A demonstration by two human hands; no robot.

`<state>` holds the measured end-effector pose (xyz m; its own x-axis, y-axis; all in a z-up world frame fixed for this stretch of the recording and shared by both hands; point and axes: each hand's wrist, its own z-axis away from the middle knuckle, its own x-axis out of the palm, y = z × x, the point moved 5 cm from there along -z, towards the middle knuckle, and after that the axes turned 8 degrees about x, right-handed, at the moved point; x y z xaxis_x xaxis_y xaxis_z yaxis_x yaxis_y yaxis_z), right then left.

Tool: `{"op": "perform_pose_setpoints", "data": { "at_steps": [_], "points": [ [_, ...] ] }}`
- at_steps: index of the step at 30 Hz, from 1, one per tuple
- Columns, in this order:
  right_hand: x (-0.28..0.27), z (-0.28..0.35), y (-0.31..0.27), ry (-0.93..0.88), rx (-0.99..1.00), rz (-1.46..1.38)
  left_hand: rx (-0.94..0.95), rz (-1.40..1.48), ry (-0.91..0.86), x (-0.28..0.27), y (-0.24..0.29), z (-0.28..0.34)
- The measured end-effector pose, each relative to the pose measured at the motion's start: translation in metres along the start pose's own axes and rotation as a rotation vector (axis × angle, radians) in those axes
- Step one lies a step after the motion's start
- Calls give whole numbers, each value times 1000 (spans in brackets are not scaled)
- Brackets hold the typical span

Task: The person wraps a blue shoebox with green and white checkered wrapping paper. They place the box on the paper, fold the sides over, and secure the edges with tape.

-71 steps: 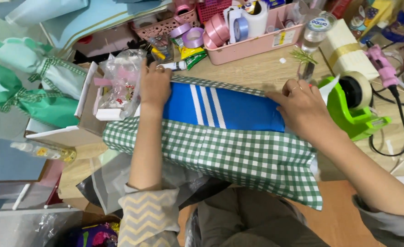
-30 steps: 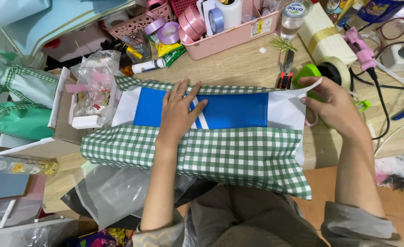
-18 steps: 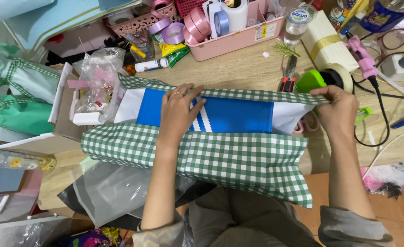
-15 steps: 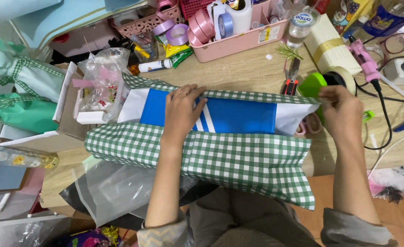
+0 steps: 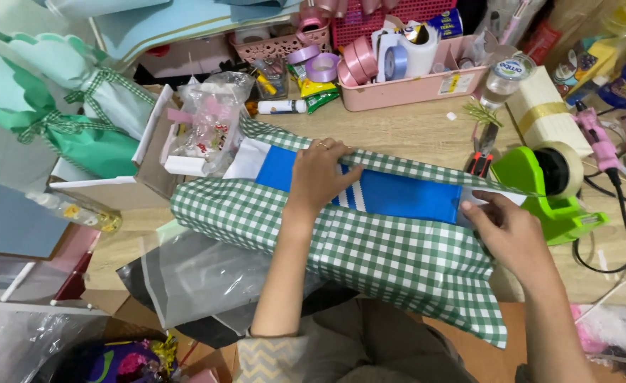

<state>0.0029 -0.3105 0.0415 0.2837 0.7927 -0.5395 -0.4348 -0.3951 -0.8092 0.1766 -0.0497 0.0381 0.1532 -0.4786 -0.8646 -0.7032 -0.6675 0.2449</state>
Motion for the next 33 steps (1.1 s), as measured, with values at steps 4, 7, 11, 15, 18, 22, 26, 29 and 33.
{"op": "perform_pose_setpoints", "data": {
  "at_steps": [4,7,11,15,18,22,26,29,33],
  "points": [
    [2,4,-26,-8,14,301,76,-4,193,-7,3,1],
    [8,-9,-29,-75,71,288,135,-18,326,-8,1,0],
    [21,-34,-13,-91,67,265,40,8,426,1,-3,-2],
    [31,-31,-17,-130,256,328,-22,-133,459,12,-15,-4],
    [25,-25,-23,-119,325,376,-455,-668,289,18,-42,2],
    [24,-12,-34,-170,423,205,-871,-557,-200,2,-58,9],
    [21,-5,-43,-168,306,56,-1046,-258,-489,-15,-56,15],
    [16,2,-36,-158,466,101,-984,-359,-439,-16,-57,12],
    [5,-1,-24,-151,483,135,-976,-474,-363,-18,-43,9]
  ]
}}
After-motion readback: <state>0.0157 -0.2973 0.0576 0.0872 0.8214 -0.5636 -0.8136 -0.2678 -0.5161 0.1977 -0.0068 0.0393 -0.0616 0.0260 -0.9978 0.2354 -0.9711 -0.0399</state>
